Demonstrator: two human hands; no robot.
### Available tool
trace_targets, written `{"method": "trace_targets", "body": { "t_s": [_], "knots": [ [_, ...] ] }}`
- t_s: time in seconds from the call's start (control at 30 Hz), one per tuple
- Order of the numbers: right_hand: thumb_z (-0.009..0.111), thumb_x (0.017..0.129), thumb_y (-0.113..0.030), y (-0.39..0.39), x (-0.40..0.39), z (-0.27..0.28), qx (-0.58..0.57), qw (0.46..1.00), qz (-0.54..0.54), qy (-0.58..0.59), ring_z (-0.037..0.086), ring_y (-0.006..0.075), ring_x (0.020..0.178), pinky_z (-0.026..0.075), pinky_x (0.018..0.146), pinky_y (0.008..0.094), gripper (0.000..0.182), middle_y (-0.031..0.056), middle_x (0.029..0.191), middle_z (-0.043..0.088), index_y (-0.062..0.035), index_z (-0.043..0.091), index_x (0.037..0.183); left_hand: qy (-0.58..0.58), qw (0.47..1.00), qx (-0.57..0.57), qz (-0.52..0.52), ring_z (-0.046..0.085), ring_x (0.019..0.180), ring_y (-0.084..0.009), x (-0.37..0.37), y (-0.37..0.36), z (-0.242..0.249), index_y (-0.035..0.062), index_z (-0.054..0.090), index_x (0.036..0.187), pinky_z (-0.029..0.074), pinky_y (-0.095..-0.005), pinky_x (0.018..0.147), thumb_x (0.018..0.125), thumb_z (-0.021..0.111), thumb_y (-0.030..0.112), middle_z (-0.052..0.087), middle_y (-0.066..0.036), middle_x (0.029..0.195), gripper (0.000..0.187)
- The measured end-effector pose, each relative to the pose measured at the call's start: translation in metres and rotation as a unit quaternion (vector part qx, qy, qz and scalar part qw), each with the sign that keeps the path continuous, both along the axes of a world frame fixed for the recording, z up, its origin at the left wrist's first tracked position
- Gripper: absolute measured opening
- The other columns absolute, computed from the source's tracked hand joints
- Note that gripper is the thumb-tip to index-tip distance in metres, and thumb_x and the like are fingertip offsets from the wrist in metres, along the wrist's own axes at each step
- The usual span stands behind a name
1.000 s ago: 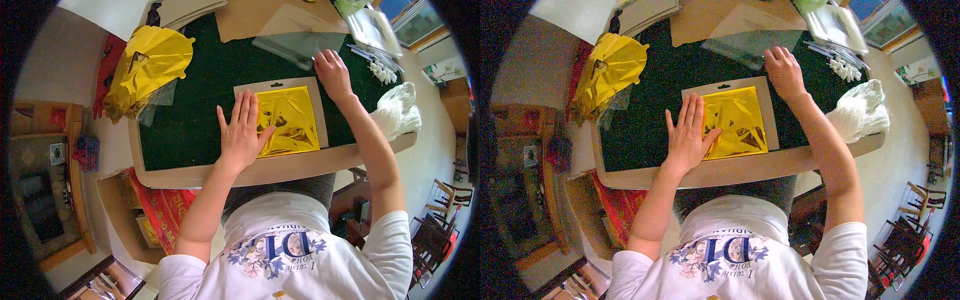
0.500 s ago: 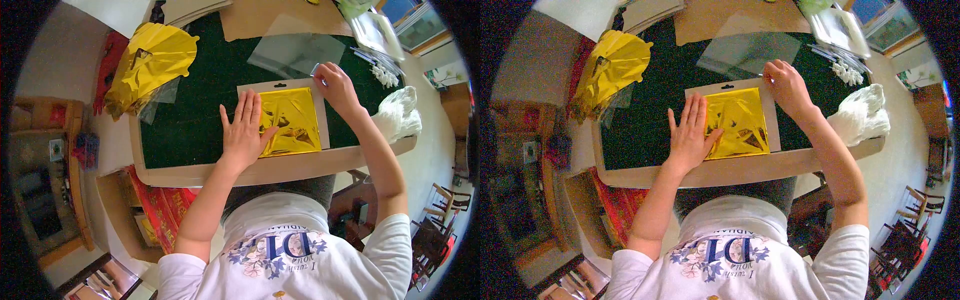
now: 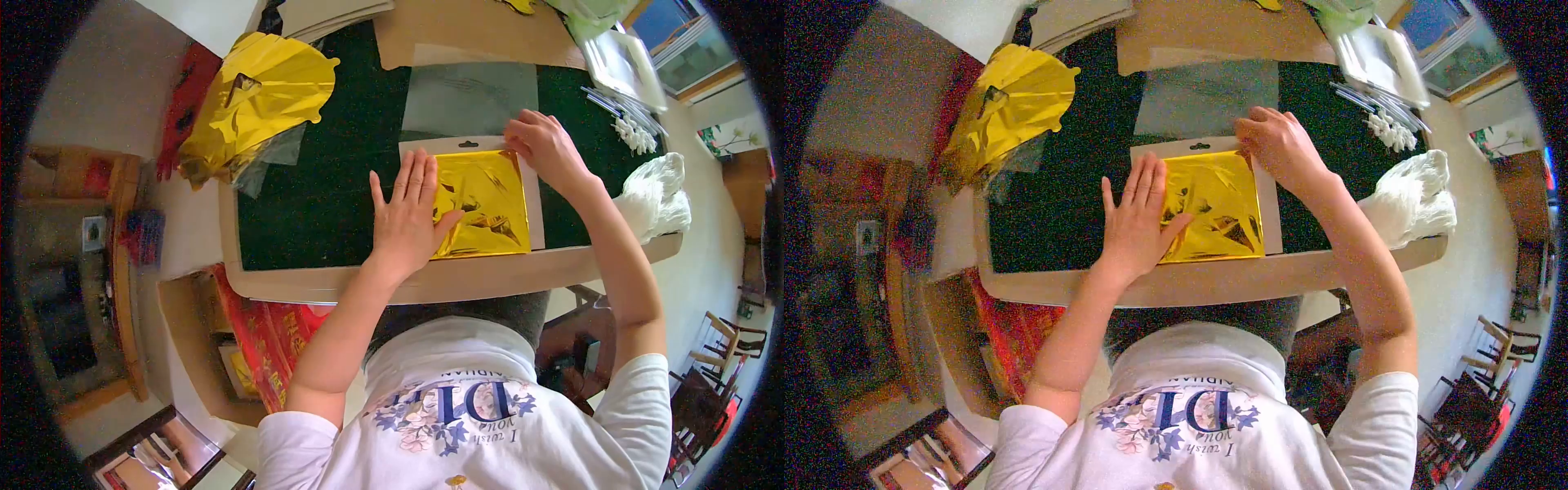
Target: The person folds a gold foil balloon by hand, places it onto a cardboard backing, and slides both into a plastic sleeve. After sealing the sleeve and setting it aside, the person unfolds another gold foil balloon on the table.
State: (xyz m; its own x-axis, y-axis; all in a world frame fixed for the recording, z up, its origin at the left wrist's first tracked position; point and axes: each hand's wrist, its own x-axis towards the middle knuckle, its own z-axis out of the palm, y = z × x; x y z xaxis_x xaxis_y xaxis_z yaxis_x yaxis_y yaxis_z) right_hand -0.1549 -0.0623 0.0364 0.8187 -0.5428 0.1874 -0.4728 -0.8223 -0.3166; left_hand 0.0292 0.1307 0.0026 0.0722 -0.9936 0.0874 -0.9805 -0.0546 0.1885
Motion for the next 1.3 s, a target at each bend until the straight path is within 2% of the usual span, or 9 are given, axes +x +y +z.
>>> {"method": "trace_targets", "body": {
  "t_s": [0.13, 0.23, 0.47, 0.57, 0.67, 0.77, 1.07, 1.3],
  "knots": [
    [0.064, 0.08, -0.003, -0.002, 0.0, 0.0, -0.017, 1.0, 0.025, -0.004, 0.058, 0.0286, 0.086, 0.046, 0.078, 0.0391, 0.007, 0.0085, 0.085, 0.058, -0.0054, 0.058, 0.082, 0.009, 1.0, 0.012, 0.002, 0.013, 0.146, -0.0264, 0.0, 0.0, 0.002, 0.0016, 0.018, 0.149, 0.009, -0.0635, 0.112, 0.092, 0.05, 0.049, 0.017, -0.014, 0.157, 0.081],
    [0.065, 0.079, -0.004, -0.002, 0.003, 0.001, -0.012, 0.999, 0.025, -0.031, 0.058, 0.0289, 0.087, 0.046, 0.078, 0.0397, 0.009, 0.0087, 0.085, 0.058, -0.0061, 0.057, 0.083, 0.014, 1.0, 0.012, 0.004, 0.013, 0.146, -0.0265, 0.0, 0.0, 0.002, 0.0014, 0.018, 0.149, 0.008, -0.0636, 0.112, 0.092, 0.05, 0.05, 0.017, -0.014, 0.157, 0.081],
    [0.063, 0.077, -0.006, 0.007, 0.045, -0.012, -0.04, 0.999, -0.002, -0.005, 0.059, 0.0304, 0.089, 0.047, 0.081, 0.0414, 0.011, 0.0097, 0.087, 0.059, -0.0077, 0.057, 0.086, 0.002, 1.0, 0.016, 0.002, 0.013, 0.147, -0.0271, 0.0, 0.0, 0.002, 0.0006, 0.02, 0.149, 0.007, -0.0633, 0.112, 0.093, 0.046, 0.051, 0.016, -0.015, 0.157, 0.08],
    [0.061, 0.078, -0.017, 0.007, 0.058, -0.009, -0.05, 0.997, 0.044, 0.029, 0.058, 0.0301, 0.098, 0.047, 0.08, 0.0432, 0.02, 0.0099, 0.094, 0.059, -0.009, 0.06, 0.097, 0.005, 1.0, 0.019, 0.002, 0.013, 0.147, -0.0271, 0.0, 0.0, 0.001, -0.0001, 0.02, 0.149, 0.006, -0.0635, 0.112, 0.093, 0.046, 0.052, 0.016, -0.015, 0.157, 0.08],
    [0.061, 0.078, -0.016, 0.012, 0.061, -0.005, -0.033, 0.997, 0.05, 0.039, 0.058, 0.0304, 0.097, 0.046, 0.08, 0.0435, 0.019, 0.0099, 0.094, 0.059, -0.009, 0.059, 0.096, 0.009, 1.0, 0.026, 0.003, 0.013, 0.147, -0.0271, 0.0, -0.001, 0.003, -0.0005, 0.021, 0.148, 0.007, -0.0638, 0.111, 0.093, 0.046, 0.052, 0.016, -0.015, 0.157, 0.081],
    [0.062, 0.078, -0.015, 0.013, 0.054, -0.01, -0.041, 0.997, 0.065, -0.022, 0.058, 0.0309, 0.095, 0.046, 0.079, 0.0436, 0.018, 0.01, 0.093, 0.058, -0.009, 0.058, 0.094, 0.01, 1.0, 0.021, 0.004, 0.013, 0.147, -0.0271, 0.0, -0.001, 0.002, -0.0005, 0.021, 0.148, 0.007, -0.0642, 0.111, 0.093, 0.046, 0.052, 0.017, -0.015, 0.157, 0.08],
    [0.062, 0.079, -0.014, 0.016, 0.053, -0.006, -0.006, 0.997, 0.064, -0.031, 0.057, 0.0314, 0.092, 0.045, 0.078, 0.0438, 0.013, 0.0103, 0.09, 0.057, -0.0087, 0.054, 0.088, 0.0, 1.0, 0.001, 0.007, 0.014, 0.146, -0.0242, 0.0, 0.0, 0.0, 0.0013, 0.024, 0.148, 0.007, -0.0644, 0.111, 0.093, 0.044, 0.053, 0.018, -0.014, 0.157, 0.079],
    [0.063, 0.077, -0.011, 0.016, 0.057, -0.012, -0.03, 0.997, 0.063, -0.03, 0.058, 0.0304, 0.091, 0.045, 0.079, 0.0427, 0.013, 0.0095, 0.088, 0.058, -0.0076, 0.055, 0.087, -0.006, 1.0, 0.014, 0.008, 0.013, 0.147, -0.0236, -0.001, -0.001, 0.0, 0.0013, 0.022, 0.149, 0.007, -0.0635, 0.112, 0.093, 0.042, 0.054, 0.018, -0.013, 0.157, 0.079]
  ]
}}
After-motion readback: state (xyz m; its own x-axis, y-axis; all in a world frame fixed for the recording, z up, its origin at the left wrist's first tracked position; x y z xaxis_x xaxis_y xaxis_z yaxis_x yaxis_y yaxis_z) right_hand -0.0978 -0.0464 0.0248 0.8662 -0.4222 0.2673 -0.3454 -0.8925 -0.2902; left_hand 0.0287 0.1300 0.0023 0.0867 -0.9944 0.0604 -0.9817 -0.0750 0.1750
